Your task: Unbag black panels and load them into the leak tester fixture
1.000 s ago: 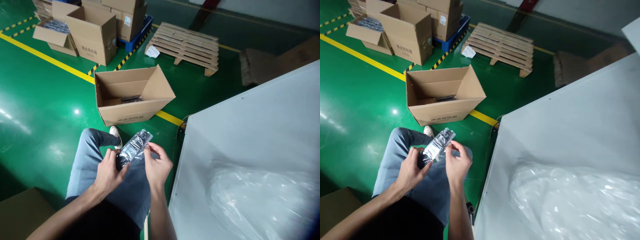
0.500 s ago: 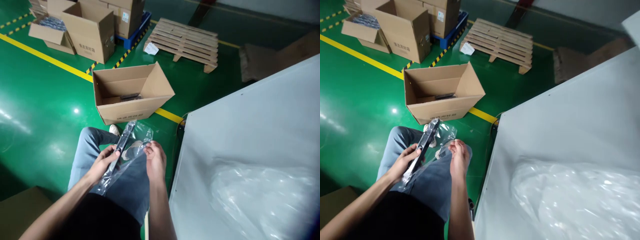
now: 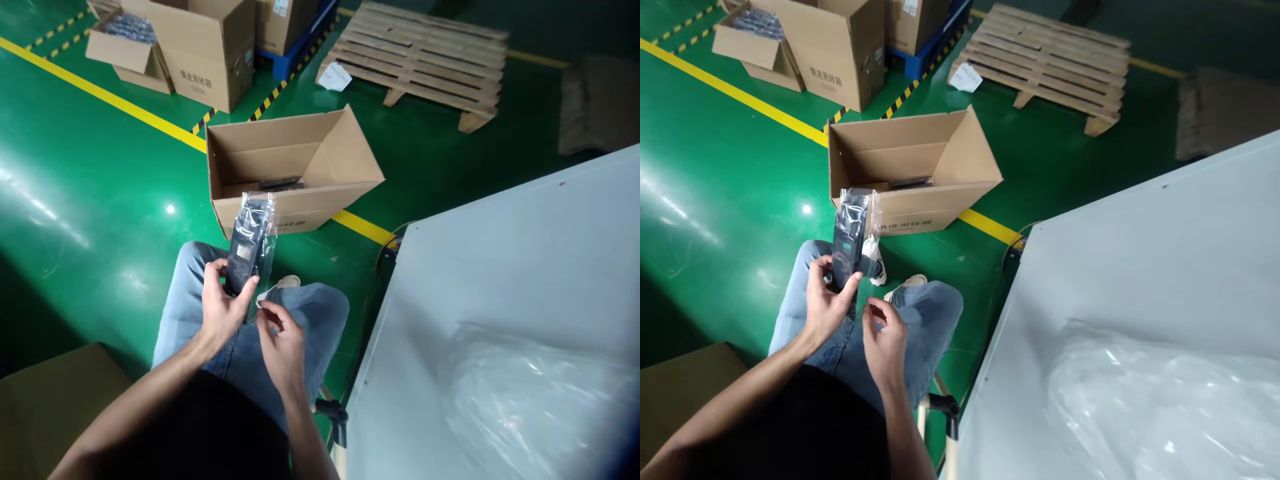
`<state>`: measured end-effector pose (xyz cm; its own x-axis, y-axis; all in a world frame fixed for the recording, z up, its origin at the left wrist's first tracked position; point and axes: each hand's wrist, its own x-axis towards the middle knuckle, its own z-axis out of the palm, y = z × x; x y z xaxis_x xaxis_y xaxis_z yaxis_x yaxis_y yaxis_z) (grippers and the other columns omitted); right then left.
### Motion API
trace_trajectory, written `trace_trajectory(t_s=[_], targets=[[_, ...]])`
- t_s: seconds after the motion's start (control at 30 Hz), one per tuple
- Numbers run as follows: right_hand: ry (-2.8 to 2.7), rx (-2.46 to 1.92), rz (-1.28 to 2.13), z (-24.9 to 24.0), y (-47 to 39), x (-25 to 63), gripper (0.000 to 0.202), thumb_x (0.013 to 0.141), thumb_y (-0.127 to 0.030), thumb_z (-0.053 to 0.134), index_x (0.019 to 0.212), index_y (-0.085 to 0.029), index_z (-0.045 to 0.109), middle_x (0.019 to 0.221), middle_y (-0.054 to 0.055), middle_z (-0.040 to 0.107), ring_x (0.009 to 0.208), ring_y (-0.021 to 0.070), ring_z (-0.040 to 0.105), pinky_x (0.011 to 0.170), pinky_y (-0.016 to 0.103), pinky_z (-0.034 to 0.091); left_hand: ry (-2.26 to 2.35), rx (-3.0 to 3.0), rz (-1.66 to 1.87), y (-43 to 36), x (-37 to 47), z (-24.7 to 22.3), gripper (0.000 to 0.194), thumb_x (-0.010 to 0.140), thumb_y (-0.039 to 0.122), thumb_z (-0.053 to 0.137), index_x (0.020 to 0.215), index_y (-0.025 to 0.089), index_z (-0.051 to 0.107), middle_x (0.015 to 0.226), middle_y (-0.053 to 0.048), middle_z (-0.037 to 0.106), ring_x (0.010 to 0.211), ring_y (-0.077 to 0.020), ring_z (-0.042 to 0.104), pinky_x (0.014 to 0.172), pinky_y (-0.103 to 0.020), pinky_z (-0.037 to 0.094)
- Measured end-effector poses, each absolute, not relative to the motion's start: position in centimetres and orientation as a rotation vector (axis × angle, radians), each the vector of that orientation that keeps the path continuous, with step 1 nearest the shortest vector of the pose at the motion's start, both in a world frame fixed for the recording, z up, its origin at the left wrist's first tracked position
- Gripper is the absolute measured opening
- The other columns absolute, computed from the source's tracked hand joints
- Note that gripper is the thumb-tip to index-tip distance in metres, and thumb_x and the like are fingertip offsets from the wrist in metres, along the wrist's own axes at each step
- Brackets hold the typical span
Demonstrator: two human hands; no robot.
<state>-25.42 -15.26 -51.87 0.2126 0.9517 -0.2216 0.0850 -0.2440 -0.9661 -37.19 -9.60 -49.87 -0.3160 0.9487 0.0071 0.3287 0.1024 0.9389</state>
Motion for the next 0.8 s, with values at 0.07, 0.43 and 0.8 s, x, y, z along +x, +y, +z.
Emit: trace_trajectory(t_s=[0.07,0.43,0.8], targets=[[-1.025,-1.575,1.133,-52.1,-15.0,-24.7,0.026,0.096,-0.044,0.065,0.107,-0.022,0.076,0.103,0.009,0.079,0.086,0.0237,0.076,0.086,0.041,0.065,1.722,1.243,1.227,-9.5,-37.4,-49.7,0.045,0.087,0.049,0.079,0.113,0.022,0.055,0.106,-0.004,0.064,0.098,-0.0197,0.063,0.086,-0.033,0.052],[-1.356,-1.527,0.967,-50.5,-13.1,-23.1,0.020,0.100,-0.033,0.058,0.105,-0.025,0.076,0.101,0.007,0.076,0.089,0.0210,0.073,0.087,0.036,0.062,1.628,1.257,1.316,-8.9,-38.7,-49.2,0.052,0.089,0.051,0.077,0.125,0.022,0.055,0.112,-0.007,0.067,0.097,-0.0199,0.067,0.085,-0.033,0.056],[-1.217,-1.434,1.178,-49.0,-13.2,-23.0,0.027,0.100,-0.042,0.065,0.119,-0.025,0.071,0.103,0.006,0.074,0.093,0.0190,0.072,0.088,0.033,0.061,1.471,1.265,1.522,-8.1,-39.2,-50.0,0.050,0.095,0.057,0.070,0.126,0.024,0.051,0.099,-0.002,0.060,0.085,-0.0165,0.063,0.076,-0.031,0.057]])
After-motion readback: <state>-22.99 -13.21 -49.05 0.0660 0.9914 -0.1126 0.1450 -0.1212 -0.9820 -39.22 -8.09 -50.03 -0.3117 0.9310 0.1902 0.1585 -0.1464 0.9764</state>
